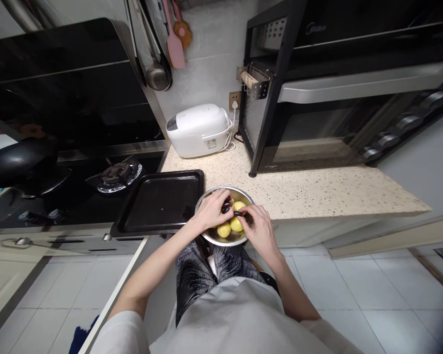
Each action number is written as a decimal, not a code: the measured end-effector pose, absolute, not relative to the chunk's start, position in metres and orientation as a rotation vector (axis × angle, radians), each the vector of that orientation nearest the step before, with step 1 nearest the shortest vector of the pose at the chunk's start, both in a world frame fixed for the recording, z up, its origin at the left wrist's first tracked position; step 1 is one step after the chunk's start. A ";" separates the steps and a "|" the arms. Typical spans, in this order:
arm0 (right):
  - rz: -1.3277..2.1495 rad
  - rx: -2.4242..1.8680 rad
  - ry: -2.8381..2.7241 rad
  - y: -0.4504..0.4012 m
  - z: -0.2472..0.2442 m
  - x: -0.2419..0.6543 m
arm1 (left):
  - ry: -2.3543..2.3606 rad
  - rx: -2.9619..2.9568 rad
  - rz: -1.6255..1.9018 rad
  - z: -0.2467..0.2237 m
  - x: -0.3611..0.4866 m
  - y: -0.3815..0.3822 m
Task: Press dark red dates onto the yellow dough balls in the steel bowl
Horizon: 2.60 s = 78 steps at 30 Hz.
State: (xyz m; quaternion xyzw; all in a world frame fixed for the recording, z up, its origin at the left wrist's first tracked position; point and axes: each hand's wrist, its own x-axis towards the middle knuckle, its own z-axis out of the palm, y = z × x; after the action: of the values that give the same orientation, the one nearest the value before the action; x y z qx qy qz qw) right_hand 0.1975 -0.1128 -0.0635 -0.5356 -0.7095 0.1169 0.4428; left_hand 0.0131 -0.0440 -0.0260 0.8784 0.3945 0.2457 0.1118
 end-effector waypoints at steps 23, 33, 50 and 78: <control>0.244 -1.277 -1.652 -0.101 -0.044 0.180 | 0.956 1.931 1.017 -0.019 0.009 -0.035; 0.364 -1.164 -1.726 -0.082 -0.023 0.159 | 0.980 1.876 1.141 -0.008 -0.016 -0.035; 0.226 -0.976 -2.316 -0.093 -0.024 0.163 | 2.415 1.754 0.579 -0.040 -0.222 -0.084; 0.489 -1.085 -2.489 -0.077 -0.019 -0.070 | 2.505 1.971 0.391 -0.046 -0.217 -0.097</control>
State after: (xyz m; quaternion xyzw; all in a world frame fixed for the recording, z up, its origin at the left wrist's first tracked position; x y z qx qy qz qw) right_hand -0.0695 -0.0774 -0.0194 -0.3860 -0.8858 0.1740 0.1900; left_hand -0.2171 -0.0967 -0.0457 0.6133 0.7796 0.1216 -0.0347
